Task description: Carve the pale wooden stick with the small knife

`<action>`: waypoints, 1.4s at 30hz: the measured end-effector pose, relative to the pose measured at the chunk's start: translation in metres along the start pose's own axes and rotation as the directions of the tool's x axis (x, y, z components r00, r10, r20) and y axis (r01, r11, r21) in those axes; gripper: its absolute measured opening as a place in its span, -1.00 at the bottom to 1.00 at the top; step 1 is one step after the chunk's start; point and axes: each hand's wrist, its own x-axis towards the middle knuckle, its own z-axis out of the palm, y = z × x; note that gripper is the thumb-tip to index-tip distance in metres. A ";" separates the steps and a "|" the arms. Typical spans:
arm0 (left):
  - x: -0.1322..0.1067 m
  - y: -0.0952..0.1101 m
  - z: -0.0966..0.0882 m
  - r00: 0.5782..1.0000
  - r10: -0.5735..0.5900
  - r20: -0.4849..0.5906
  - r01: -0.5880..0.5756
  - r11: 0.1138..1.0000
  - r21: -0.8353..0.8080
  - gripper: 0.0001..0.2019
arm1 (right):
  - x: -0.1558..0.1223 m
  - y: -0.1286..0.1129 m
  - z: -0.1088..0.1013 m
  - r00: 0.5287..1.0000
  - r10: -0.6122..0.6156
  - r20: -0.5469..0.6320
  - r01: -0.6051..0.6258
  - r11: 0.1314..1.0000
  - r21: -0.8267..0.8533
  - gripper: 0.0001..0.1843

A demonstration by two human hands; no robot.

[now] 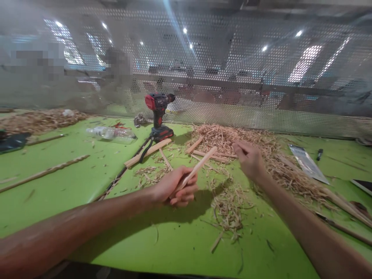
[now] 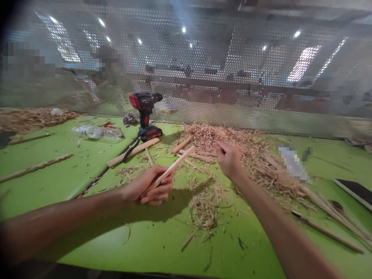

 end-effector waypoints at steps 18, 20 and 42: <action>0.002 -0.001 0.000 0.995 0.069 -0.068 -0.073 0.996 -0.054 -0.64 | -0.028 -0.060 0.025 0.892 -0.363 0.268 0.372 0.928 0.018 -0.69; 0.001 -0.001 0.002 0.994 0.061 -0.093 -0.066 0.997 -0.051 -0.65 | -0.026 -0.057 0.024 0.901 -0.363 0.239 0.371 0.929 0.014 -0.68; 0.004 -0.002 0.002 0.975 0.029 -0.221 -0.014 0.997 0.070 -0.65 | -0.021 -0.014 0.026 0.922 -0.301 0.244 0.327 0.943 -0.069 -0.69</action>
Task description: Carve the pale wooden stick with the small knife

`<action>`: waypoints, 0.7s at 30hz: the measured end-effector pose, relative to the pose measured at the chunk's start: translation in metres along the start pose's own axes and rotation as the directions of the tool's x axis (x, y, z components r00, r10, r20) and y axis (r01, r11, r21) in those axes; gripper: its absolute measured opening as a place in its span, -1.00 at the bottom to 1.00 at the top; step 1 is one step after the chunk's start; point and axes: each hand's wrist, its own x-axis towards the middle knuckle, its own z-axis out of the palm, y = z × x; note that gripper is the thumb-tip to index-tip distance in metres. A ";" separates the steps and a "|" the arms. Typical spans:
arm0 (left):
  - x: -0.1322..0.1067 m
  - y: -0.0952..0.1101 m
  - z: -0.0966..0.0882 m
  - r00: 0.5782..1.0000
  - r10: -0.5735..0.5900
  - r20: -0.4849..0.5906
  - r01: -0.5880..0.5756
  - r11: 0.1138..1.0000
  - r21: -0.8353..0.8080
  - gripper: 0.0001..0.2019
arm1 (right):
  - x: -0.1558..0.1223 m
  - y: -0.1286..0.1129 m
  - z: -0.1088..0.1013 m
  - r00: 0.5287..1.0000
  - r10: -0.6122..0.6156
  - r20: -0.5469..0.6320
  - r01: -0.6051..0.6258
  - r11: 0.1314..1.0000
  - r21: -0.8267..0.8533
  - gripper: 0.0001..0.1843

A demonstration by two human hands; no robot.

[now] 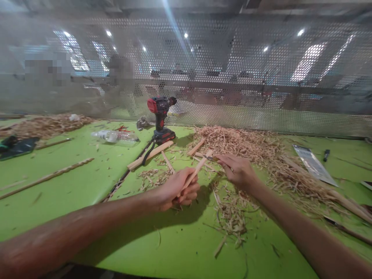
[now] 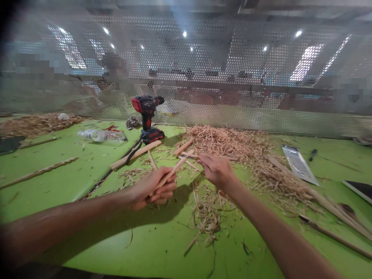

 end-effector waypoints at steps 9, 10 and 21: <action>-0.010 -0.008 0.006 0.986 0.096 0.137 -0.107 0.991 0.077 -0.59 | -0.006 0.058 -0.018 0.879 0.448 -0.162 -0.415 0.887 0.202 -0.64; -0.007 -0.007 0.004 0.986 0.130 0.109 -0.139 0.987 0.075 -0.59 | -0.002 0.052 -0.020 0.851 0.512 -0.111 -0.463 0.834 0.300 -0.65; 0.006 -0.003 -0.003 0.905 0.420 -0.064 -0.408 0.902 0.144 -0.89 | 0.017 -0.019 -0.026 0.684 0.510 0.521 -0.614 0.018 0.789 -0.67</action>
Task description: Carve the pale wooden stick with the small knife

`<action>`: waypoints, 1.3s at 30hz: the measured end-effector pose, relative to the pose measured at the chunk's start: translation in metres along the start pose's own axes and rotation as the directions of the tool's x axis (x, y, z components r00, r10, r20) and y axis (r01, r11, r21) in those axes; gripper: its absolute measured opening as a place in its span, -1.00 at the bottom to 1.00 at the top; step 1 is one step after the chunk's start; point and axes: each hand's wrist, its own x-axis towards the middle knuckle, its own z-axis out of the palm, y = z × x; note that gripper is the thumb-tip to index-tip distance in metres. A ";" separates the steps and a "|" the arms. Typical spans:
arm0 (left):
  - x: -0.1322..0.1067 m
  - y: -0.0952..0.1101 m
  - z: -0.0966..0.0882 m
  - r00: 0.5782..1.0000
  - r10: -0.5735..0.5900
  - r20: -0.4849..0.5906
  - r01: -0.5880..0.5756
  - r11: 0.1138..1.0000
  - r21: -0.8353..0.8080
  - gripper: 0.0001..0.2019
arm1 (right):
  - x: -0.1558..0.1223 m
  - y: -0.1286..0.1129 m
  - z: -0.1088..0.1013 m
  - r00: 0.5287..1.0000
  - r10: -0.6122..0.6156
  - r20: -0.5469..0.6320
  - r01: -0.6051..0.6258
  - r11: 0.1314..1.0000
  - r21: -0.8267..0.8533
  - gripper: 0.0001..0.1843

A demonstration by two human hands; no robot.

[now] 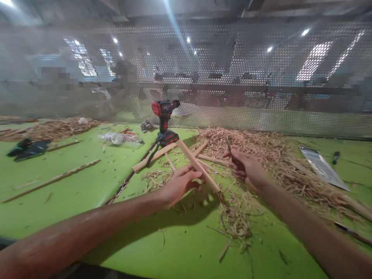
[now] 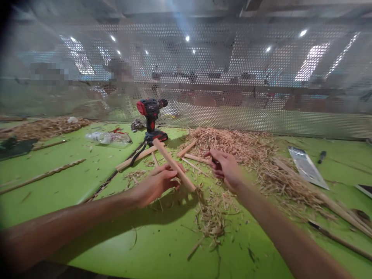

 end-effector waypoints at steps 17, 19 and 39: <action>0.001 0.004 -0.011 0.990 -0.022 0.140 0.003 0.990 0.138 -0.59 | -0.009 -0.009 0.015 0.989 0.127 0.071 -0.127 0.992 -0.002 -0.75; 0.001 0.008 -0.013 0.945 -0.254 0.204 0.230 0.964 0.135 -0.58 | -0.008 -0.011 0.010 0.993 0.113 0.046 -0.111 0.993 -0.039 -0.74; 0.001 0.003 -0.007 0.978 -0.112 0.177 0.094 0.990 0.109 -0.61 | -0.006 0.009 0.025 0.773 -0.552 0.314 0.444 0.116 -0.889 -0.49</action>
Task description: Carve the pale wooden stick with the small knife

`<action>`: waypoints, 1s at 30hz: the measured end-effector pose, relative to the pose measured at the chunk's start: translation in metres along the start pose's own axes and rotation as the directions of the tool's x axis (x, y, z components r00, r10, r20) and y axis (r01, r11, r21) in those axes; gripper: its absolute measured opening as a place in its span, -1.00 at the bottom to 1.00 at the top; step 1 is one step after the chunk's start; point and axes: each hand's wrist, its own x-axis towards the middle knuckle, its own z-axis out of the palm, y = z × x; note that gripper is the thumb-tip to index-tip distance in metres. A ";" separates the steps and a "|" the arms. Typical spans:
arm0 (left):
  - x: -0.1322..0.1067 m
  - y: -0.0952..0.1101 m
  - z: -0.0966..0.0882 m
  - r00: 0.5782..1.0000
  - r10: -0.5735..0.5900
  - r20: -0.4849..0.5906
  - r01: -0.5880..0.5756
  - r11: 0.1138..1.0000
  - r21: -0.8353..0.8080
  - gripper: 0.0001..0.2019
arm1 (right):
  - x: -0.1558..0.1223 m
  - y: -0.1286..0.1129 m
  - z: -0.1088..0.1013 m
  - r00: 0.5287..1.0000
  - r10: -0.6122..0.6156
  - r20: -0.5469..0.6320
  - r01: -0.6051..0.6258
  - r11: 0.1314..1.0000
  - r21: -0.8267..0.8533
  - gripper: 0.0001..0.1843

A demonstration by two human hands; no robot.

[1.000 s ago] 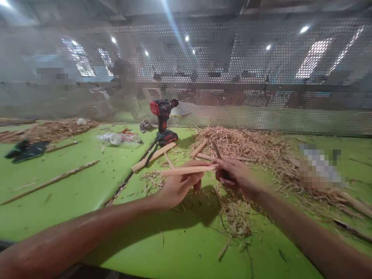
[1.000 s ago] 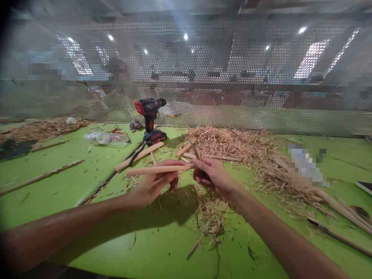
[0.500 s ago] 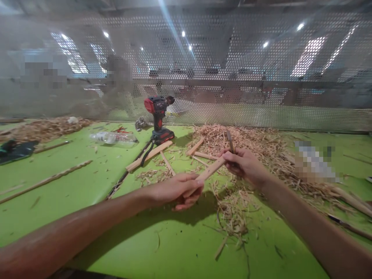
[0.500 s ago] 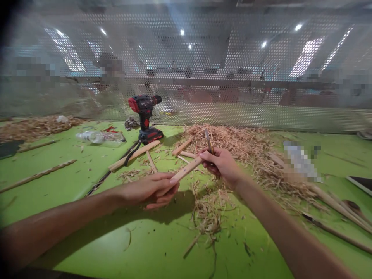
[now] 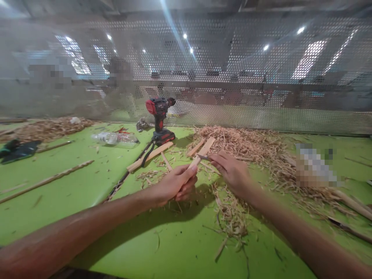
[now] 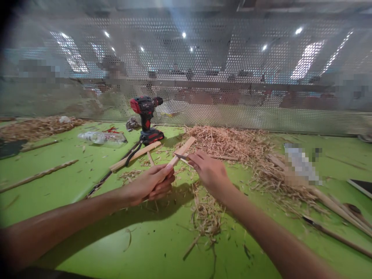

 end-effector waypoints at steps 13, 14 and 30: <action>-0.004 0.005 0.009 0.998 0.035 -0.059 -0.024 0.984 0.177 -0.70 | -0.003 0.008 -0.003 0.999 0.020 0.031 -0.015 0.990 -0.142 -0.58; -0.004 0.005 0.010 0.998 0.031 -0.059 -0.019 0.983 0.183 -0.71 | -0.003 0.009 -0.004 0.998 0.052 0.046 -0.047 0.992 -0.119 -0.58; -0.012 -0.004 0.014 0.994 -0.077 -0.080 0.101 0.927 0.362 -0.66 | -0.004 0.047 -0.012 0.965 0.260 -0.009 -0.260 0.965 0.021 -0.61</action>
